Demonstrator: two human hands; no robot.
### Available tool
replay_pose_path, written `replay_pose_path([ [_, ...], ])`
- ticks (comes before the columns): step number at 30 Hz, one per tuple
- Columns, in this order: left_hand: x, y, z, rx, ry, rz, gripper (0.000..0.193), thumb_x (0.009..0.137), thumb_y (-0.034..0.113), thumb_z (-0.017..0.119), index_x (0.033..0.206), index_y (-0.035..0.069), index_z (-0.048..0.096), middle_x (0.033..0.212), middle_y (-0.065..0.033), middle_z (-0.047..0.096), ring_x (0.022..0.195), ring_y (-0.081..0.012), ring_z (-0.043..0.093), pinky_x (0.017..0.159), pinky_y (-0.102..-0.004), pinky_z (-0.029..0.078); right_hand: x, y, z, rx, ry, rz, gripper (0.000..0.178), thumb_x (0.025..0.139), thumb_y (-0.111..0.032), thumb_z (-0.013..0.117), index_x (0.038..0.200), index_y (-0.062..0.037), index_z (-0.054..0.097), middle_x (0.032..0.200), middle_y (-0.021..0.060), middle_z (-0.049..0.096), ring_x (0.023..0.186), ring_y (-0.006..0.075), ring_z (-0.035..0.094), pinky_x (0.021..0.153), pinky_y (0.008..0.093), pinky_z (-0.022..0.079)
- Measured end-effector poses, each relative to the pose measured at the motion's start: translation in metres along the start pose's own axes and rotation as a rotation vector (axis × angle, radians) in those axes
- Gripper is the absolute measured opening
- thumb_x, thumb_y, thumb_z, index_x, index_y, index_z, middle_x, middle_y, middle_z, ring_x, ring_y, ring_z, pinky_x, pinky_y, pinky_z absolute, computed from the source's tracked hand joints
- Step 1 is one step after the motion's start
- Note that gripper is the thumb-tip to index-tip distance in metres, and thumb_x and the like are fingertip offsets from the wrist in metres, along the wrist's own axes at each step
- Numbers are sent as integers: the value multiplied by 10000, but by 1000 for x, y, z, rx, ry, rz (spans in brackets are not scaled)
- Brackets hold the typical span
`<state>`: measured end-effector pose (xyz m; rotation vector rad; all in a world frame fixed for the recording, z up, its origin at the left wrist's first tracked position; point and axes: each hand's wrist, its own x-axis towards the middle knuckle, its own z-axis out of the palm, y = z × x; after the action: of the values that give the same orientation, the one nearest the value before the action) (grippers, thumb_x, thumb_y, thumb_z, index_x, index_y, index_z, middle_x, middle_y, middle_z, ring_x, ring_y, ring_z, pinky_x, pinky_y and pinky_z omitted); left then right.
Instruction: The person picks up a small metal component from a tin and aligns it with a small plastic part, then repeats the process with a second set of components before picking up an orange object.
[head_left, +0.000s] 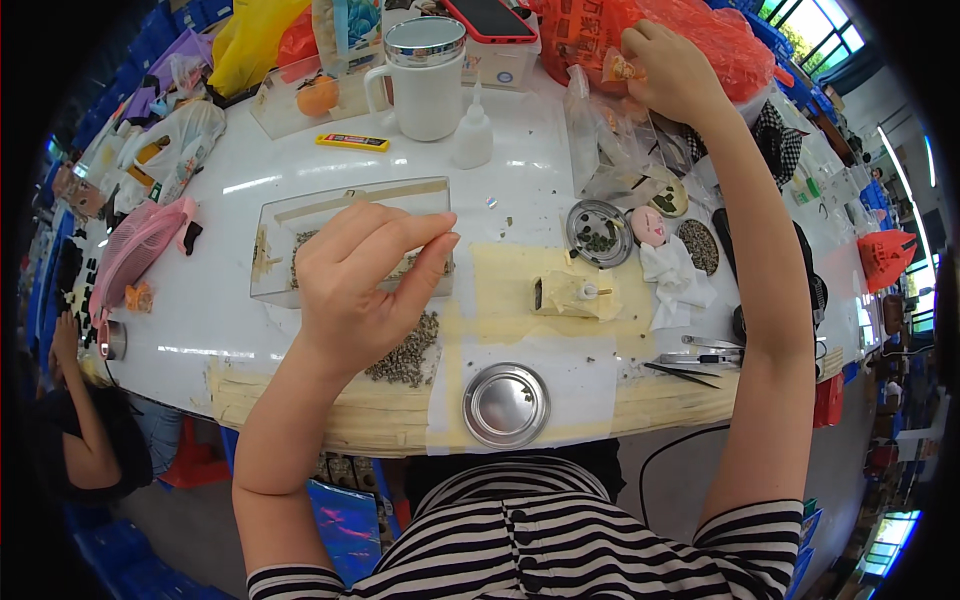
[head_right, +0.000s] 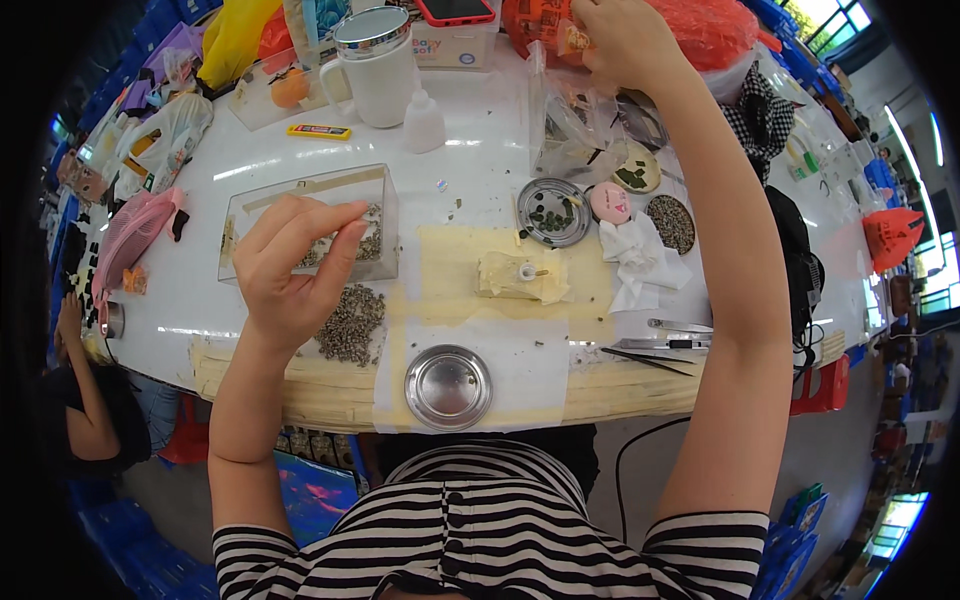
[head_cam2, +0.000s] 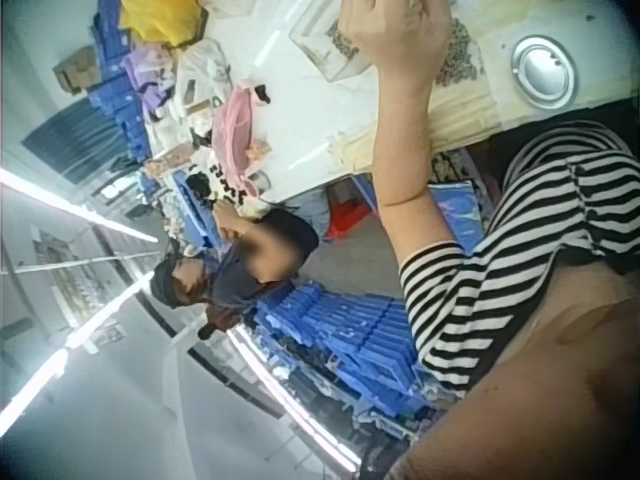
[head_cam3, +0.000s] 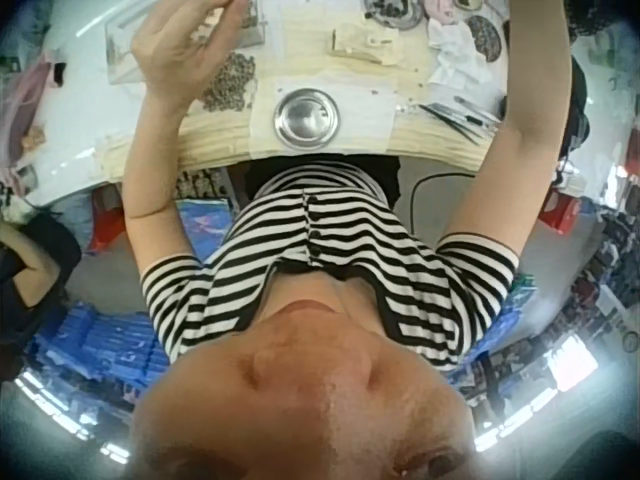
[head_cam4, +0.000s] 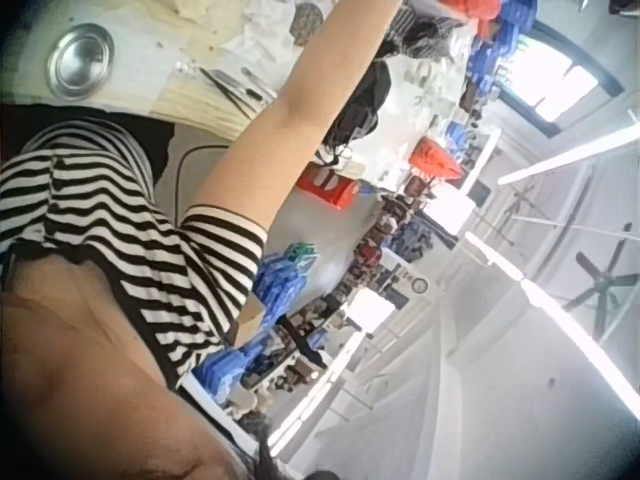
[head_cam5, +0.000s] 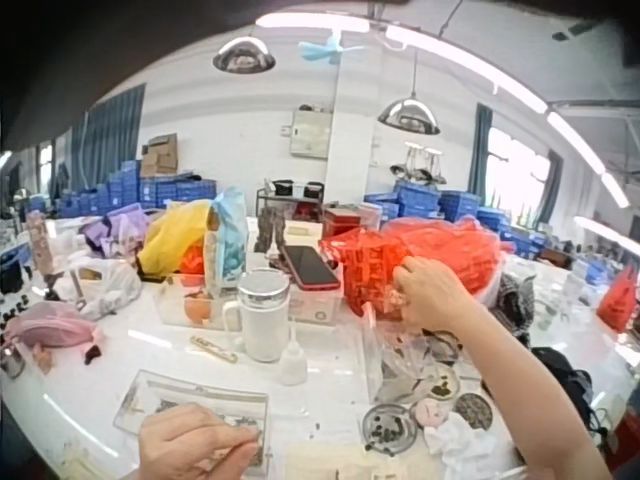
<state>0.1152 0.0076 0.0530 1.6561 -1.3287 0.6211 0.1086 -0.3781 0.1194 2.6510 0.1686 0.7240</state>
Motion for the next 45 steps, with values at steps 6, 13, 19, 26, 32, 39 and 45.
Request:
replay_pose_path([
  [6, -2, 19, -3, -276, -134, -60, 349, 723, 177, 855, 984, 1, 704, 879, -107, 692, 751, -240, 656, 661, -315, 512, -74, -114, -113, 789, -1, 140, 224, 759, -78, 746, 920, -44, 594, 808, 68, 632, 737, 206, 654, 680, 301, 506],
  [13, -40, 96, -1, -523, -306, 23, 414, 752, 315, 845, 1039, 43, 724, 922, -73, 712, 773, -206, 686, 665, -324, 551, -175, -224, -147, 944, 187, -119, 240, 689, -127, 796, 821, -67, 606, 805, 49, 642, 637, 175, 627, 518, 259, 461],
  [19, -66, 103, -17, -436, -317, -159, 236, 740, 140, 828, 937, 44, 741, 828, -33, 696, 669, -166, 639, 561, -275, 484, -175, -265, -127, 1182, 173, 14, 336, 749, -310, 817, 754, -72, 580, 741, 31, 581, 620, 170, 590, 512, 262, 428],
  [26, -72, 107, -32, -325, -448, -128, 173, 742, 123, 799, 858, 49, 695, 809, -19, 643, 651, -167, 605, 561, -286, 465, -169, -270, -121, 1168, 132, -148, 286, 805, -268, 753, 724, -89, 545, 684, 10, 477, 569, 156, 506, 498, 281, 396],
  [32, -63, 111, -19, -341, -454, -107, 125, 726, 74, 766, 820, 70, 682, 765, -15, 618, 631, -179, 590, 555, -293, 451, -178, -258, -124, 967, 134, -155, 219, 774, -218, 720, 735, -98, 540, 685, -3, 471, 572, 134, 503, 503, 265, 392],
  [39, -34, 110, -11, -314, -449, 55, 162, 654, 88, 734, 727, 65, 591, 703, -12, 511, 620, -172, 532, 544, -283, 416, -174, -239, -131, 871, 203, -208, 167, 731, -180, 704, 764, -97, 564, 706, -4, 500, 575, 128, 504, 511, 256, 384],
  [45, -21, 110, 6, -231, -315, 233, 110, 635, 82, 652, 695, 80, 559, 686, -4, 462, 624, -150, 507, 566, -268, 424, -168, -222, -139, 805, 128, -165, 162, 712, -180, 700, 709, -112, 552, 669, -14, 473, 516, 124, 453, 483, 256, 328],
])
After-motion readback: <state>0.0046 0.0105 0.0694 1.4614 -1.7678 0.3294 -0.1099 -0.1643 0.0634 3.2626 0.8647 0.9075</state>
